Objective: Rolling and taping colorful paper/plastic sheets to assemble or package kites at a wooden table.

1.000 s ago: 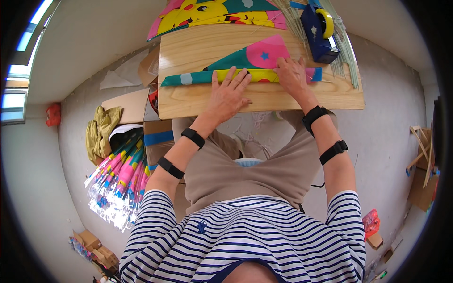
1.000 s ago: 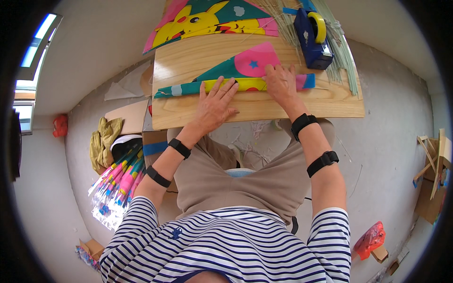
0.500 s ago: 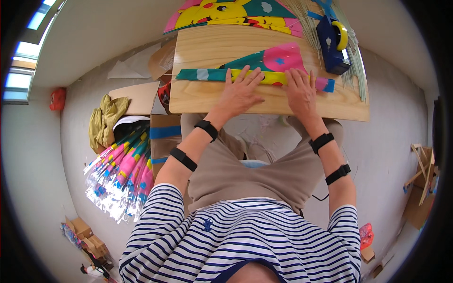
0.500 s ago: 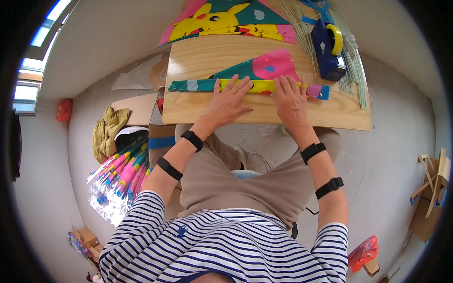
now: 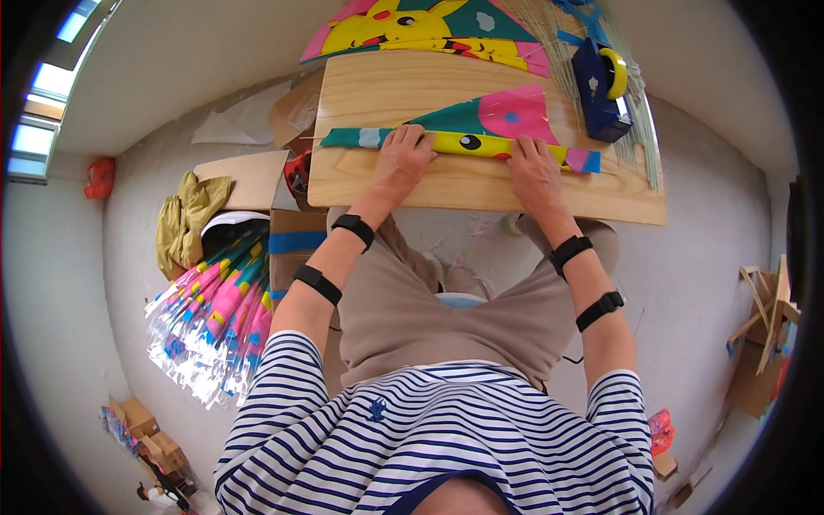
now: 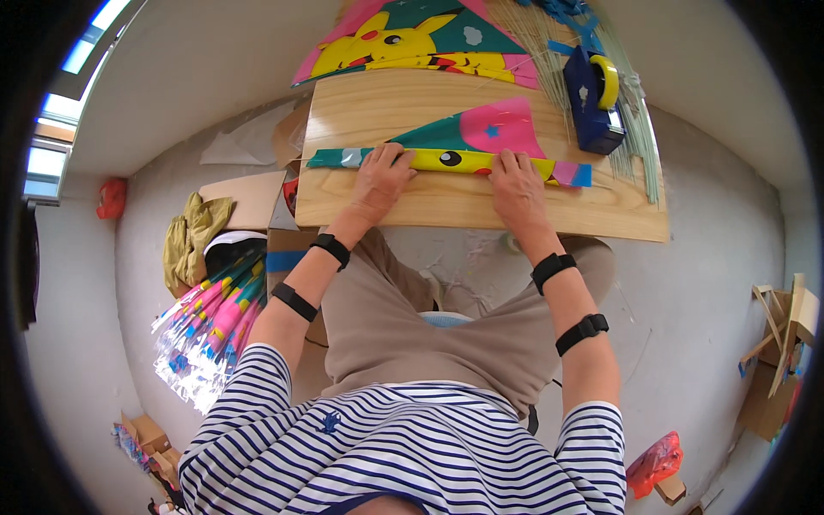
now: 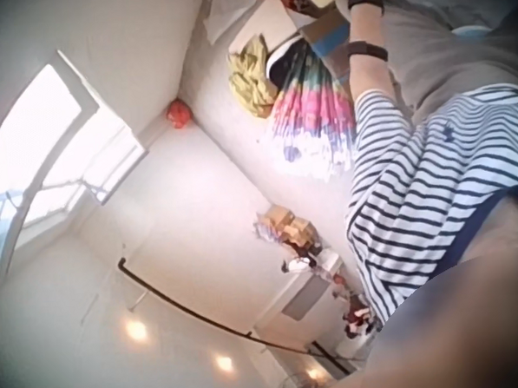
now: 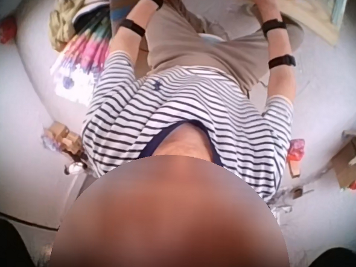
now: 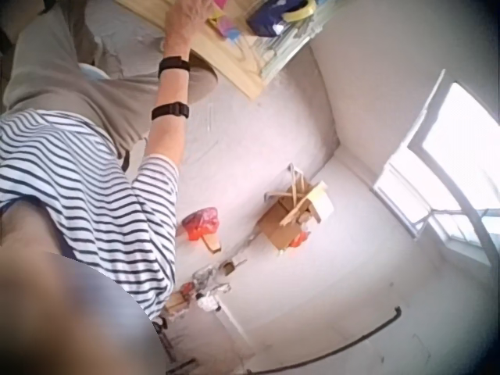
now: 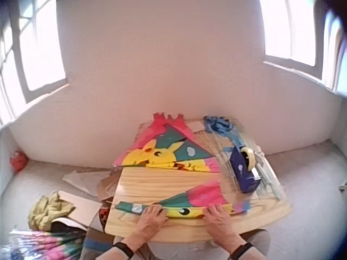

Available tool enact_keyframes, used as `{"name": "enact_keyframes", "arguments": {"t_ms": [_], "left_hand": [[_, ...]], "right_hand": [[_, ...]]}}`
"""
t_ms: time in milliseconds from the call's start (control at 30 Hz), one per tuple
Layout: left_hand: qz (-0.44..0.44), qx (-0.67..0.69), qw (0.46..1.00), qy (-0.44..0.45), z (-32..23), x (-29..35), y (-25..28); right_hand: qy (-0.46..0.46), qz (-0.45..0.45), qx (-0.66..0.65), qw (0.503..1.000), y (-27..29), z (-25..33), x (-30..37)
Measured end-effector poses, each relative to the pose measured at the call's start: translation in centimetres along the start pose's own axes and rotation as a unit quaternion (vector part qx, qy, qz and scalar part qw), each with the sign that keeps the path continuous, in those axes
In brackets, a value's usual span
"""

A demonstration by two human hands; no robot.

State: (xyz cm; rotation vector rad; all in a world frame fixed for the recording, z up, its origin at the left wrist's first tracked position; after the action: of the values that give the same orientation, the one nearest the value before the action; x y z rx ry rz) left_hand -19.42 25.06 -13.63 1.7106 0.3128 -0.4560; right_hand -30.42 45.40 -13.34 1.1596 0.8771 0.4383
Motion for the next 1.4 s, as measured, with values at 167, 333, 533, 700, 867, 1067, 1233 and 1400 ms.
{"name": "enact_keyframes", "arguments": {"t_ms": [167,333,533,700,867,1067,1233,1400], "left_hand": [[-0.017,-0.019,1.000,-0.015,0.4,-0.4,0.2],[0.027,0.093,0.995,0.018,0.5,-0.1,2.0],[0.127,0.141,0.980,0.067,1.8,-1.1,0.6],[0.098,0.124,0.985,0.064,1.9,-1.3,0.6],[0.070,0.054,0.994,0.069,1.1,-1.2,0.6],[0.089,0.019,0.995,-0.046,-5.1,-1.3,-0.4],[0.143,0.049,0.986,-0.067,-8.0,-1.5,-2.1],[0.158,0.069,0.984,-0.034,-7.8,-2.0,-3.0]], "right_hand": [[0.008,-0.016,0.015,1.000,1.1,-0.1,-1.1],[-0.015,-0.007,-0.019,1.000,1.9,-0.5,0.2],[-0.069,0.030,-0.040,0.996,1.5,-2.6,-0.4],[-0.110,0.072,0.003,0.991,0.3,-3.4,-1.2],[-0.127,0.139,0.015,0.982,-0.1,-3.9,-2.0],[-0.052,0.218,0.053,0.973,-0.6,-3.8,-2.5],[-0.034,0.228,0.048,0.972,-0.6,-3.6,-2.9],[-0.062,0.217,0.051,0.973,-1.9,-4.4,-2.9]]}}
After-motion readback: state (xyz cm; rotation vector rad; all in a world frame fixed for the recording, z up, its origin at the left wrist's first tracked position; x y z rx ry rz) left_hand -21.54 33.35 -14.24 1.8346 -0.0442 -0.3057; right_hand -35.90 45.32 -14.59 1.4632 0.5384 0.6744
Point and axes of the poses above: each hand's wrist, its own x-axis away from the middle knuckle, its own y-axis out of the back of the hand, z = x × y, the point moved 6 cm from there along -x, towards the middle knuckle, and after that the axes turned 5 degrees about -y, right-handed, at the moved point
